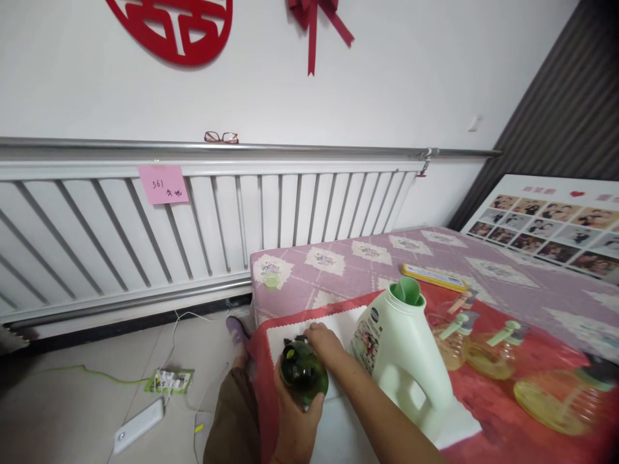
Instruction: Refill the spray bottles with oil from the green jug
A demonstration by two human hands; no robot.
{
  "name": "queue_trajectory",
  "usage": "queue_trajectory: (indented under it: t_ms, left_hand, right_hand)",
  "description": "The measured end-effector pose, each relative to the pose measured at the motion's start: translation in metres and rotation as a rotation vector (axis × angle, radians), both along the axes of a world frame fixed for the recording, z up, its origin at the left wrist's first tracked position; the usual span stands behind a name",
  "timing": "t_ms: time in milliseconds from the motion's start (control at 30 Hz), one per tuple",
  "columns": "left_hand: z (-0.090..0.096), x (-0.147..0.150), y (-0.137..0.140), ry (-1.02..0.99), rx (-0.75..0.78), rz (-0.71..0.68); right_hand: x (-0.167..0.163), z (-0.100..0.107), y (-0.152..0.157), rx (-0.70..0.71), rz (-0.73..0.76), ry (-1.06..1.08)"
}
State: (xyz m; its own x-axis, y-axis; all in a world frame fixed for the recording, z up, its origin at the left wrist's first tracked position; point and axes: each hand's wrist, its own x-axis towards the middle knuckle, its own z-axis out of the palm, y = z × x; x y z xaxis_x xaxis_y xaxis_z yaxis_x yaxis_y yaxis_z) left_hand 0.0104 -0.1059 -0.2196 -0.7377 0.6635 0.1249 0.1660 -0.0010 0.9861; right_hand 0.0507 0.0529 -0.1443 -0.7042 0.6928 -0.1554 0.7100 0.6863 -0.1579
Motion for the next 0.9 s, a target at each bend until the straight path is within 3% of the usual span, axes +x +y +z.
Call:
queue_trajectory:
  t_ms: [267, 500, 667, 767, 900]
  left_hand:
    - [0.007, 0.001, -0.002, -0.007, 0.017, 0.004]
    - [0.007, 0.001, 0.001, -0.031, 0.043, 0.054]
    - [0.013, 0.002, 0.001, -0.049, 0.07, 0.0]
    - [0.014, 0.002, 0.001, -0.037, 0.083, -0.004]
    - [0.013, 0.003, 0.001, -0.002, 0.072, -0.023]
  right_hand:
    - [0.003, 0.003, -0.002, 0.005, -0.013, 0.058]
    - [0.0, -0.001, 0.004, -0.079, 0.143, 0.186]
    - [-0.001, -0.009, 0.008, -0.125, 0.11, 0.384]
    - [0.001, 0.002, 0.012, -0.131, 0.021, 0.608]
    - [0.006, 0.04, 0.016, -0.147, -0.131, 0.954]
